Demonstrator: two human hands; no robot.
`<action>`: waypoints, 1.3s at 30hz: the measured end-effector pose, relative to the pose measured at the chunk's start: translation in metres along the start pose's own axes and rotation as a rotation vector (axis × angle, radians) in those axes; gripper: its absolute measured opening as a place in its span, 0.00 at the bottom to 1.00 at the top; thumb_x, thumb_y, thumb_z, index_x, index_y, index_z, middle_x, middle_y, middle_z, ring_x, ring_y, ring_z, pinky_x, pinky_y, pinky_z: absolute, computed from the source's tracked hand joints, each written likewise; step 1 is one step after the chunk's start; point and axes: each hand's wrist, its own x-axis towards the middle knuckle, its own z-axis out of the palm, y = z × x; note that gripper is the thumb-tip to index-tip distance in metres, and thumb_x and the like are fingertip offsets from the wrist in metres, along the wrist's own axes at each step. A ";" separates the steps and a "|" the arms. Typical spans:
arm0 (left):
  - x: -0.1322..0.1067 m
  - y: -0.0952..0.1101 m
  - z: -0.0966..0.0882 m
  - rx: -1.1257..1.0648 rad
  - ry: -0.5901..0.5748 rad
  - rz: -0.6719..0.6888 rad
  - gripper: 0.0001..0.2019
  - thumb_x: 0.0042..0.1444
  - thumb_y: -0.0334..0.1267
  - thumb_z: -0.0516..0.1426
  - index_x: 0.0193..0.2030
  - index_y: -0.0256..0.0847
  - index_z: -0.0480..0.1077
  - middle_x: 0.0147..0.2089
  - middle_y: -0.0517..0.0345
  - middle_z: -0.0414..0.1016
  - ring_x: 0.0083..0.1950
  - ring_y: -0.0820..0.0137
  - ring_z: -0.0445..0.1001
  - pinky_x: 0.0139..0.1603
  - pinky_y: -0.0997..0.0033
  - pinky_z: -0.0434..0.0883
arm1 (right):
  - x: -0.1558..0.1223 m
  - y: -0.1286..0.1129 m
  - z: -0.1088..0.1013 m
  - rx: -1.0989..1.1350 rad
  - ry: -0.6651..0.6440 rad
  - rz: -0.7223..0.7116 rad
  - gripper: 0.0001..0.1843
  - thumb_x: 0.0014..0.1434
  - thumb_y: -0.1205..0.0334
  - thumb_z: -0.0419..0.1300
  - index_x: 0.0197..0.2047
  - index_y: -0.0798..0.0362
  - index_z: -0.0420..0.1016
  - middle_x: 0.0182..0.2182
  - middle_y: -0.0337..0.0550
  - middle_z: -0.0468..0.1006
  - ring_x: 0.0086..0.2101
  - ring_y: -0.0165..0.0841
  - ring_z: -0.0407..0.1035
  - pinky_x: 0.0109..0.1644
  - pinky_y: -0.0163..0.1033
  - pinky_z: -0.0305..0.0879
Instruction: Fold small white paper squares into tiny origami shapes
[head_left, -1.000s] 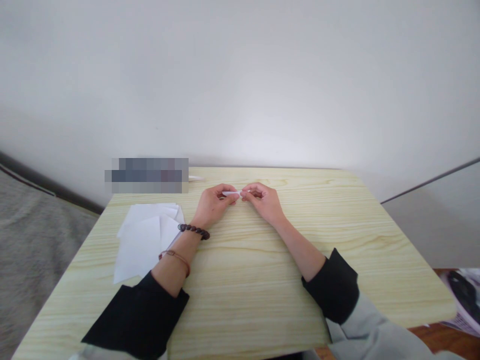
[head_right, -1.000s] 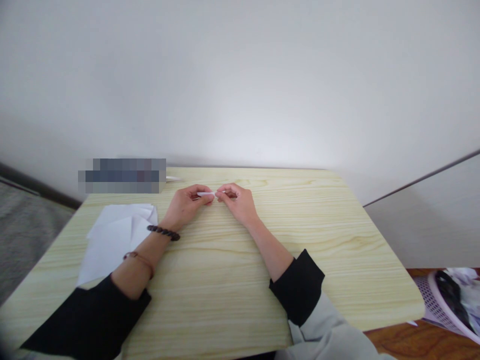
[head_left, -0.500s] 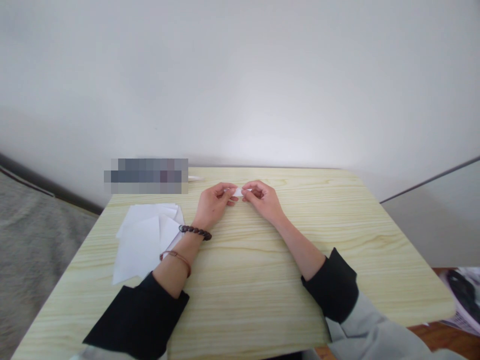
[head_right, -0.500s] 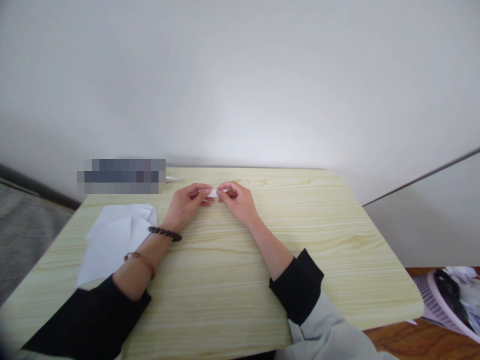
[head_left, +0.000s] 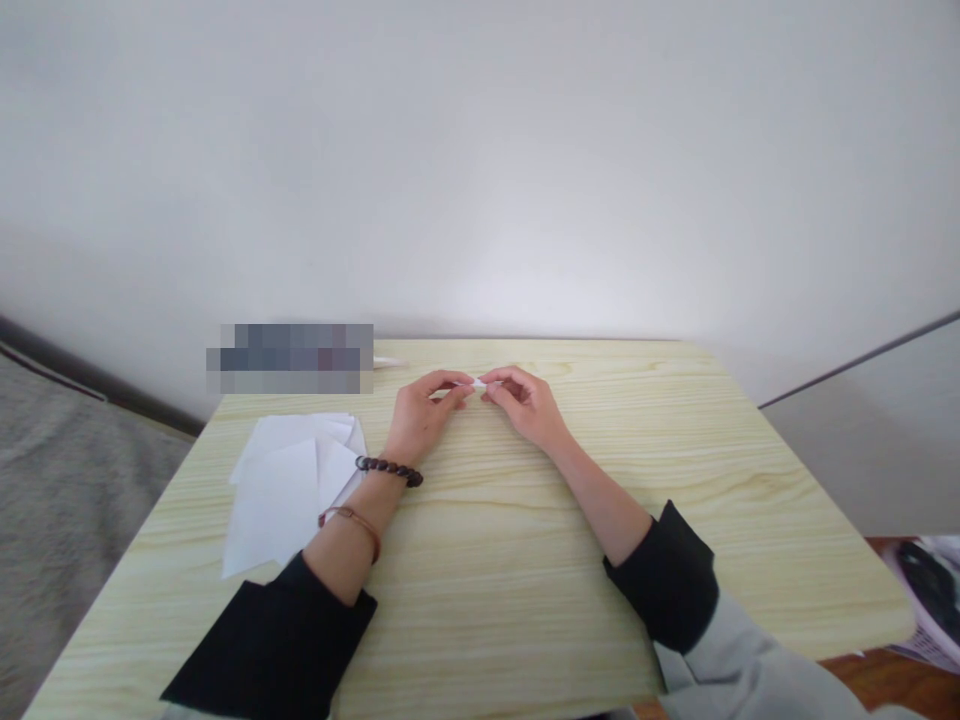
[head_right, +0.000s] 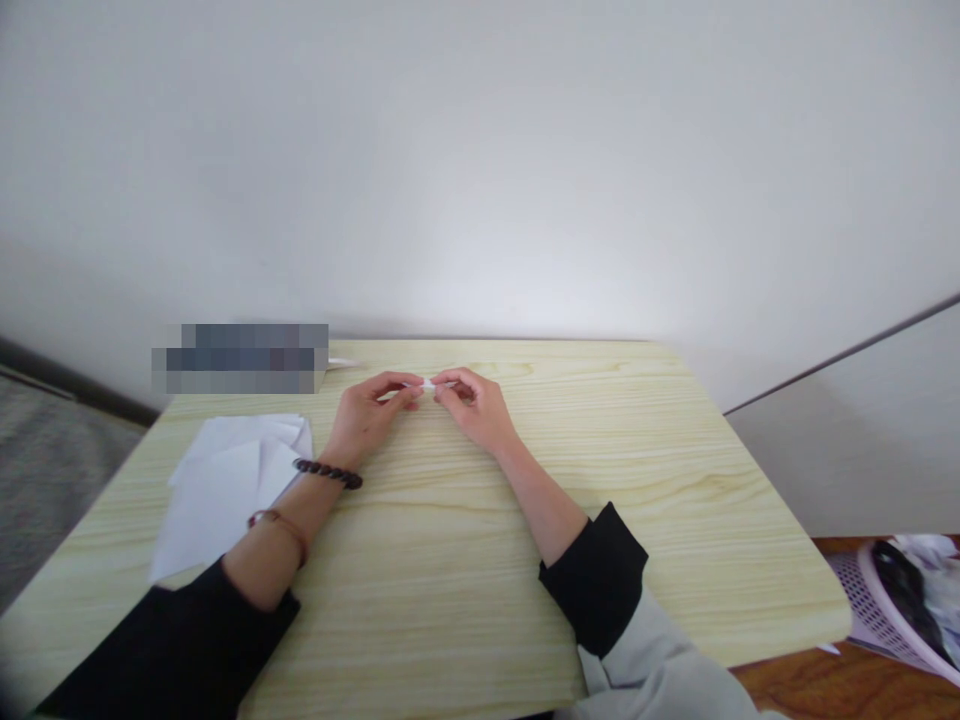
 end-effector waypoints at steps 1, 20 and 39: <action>0.000 0.000 0.000 -0.024 -0.004 -0.009 0.13 0.51 0.45 0.60 0.36 0.38 0.75 0.41 0.53 0.79 0.38 0.68 0.76 0.37 0.71 0.75 | -0.001 -0.001 0.000 -0.031 -0.012 -0.036 0.09 0.55 0.57 0.59 0.37 0.52 0.74 0.35 0.42 0.79 0.34 0.31 0.75 0.41 0.37 0.69; -0.003 0.001 -0.003 0.288 0.002 0.233 0.10 0.55 0.42 0.57 0.36 0.38 0.75 0.38 0.54 0.80 0.38 0.69 0.77 0.39 0.72 0.75 | -0.001 0.000 0.001 -0.355 0.020 -0.337 0.08 0.60 0.59 0.56 0.36 0.51 0.75 0.34 0.43 0.76 0.34 0.30 0.71 0.40 0.36 0.69; -0.002 -0.001 -0.005 0.356 0.032 0.091 0.14 0.55 0.47 0.56 0.37 0.41 0.77 0.36 0.57 0.81 0.36 0.67 0.77 0.39 0.72 0.71 | -0.001 -0.002 0.000 -0.338 0.139 -0.156 0.07 0.56 0.58 0.61 0.31 0.50 0.79 0.29 0.40 0.79 0.30 0.31 0.71 0.37 0.35 0.68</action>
